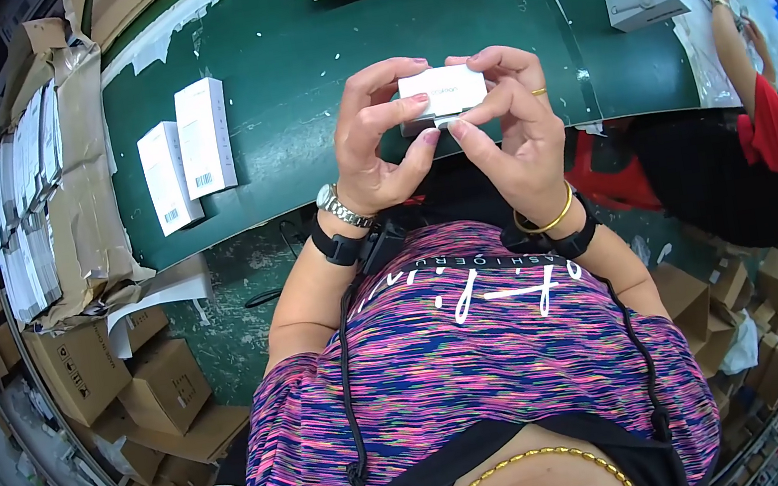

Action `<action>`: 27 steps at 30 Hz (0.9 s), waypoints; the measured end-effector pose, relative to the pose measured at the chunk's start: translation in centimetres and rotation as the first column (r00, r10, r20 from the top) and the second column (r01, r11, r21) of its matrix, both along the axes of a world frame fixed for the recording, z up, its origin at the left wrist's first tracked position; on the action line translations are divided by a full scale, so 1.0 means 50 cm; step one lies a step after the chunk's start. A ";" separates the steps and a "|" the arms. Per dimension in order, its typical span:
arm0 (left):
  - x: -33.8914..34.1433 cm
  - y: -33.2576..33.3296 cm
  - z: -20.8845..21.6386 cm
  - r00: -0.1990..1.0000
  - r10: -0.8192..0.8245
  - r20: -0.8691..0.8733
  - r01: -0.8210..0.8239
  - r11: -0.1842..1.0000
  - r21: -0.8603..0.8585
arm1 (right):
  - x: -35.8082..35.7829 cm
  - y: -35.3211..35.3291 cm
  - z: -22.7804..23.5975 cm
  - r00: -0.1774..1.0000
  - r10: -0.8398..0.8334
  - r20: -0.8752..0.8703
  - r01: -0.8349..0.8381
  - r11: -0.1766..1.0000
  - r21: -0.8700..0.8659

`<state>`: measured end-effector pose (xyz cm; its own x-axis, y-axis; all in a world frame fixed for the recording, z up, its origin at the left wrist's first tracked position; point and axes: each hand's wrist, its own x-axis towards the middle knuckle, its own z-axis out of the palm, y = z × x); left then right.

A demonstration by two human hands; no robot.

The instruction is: The person folds white cardboard boxes by hand, inserts a white object wrapped in plastic, and closes the boxes. They repeat this process several times, alternating between assembling boxes from flat cardboard and packing the objects.

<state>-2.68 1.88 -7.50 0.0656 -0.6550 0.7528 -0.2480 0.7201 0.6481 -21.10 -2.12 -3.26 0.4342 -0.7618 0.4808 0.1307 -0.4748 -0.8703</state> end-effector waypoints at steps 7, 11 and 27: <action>-0.002 -0.001 0.002 1.000 0.009 0.012 -0.009 1.000 -0.011 | 0.010 0.003 -0.011 0.998 0.005 0.060 -0.009 0.998 0.067; -0.002 -0.003 0.001 0.999 0.022 0.034 -0.021 1.000 -0.019 | 0.008 0.000 -0.009 1.000 0.005 0.020 -0.006 0.999 0.050; -0.005 -0.008 -0.020 0.984 0.165 0.067 -0.164 0.986 -0.020 | 0.019 -0.015 -0.026 0.987 -0.138 -0.079 0.136 0.990 -0.040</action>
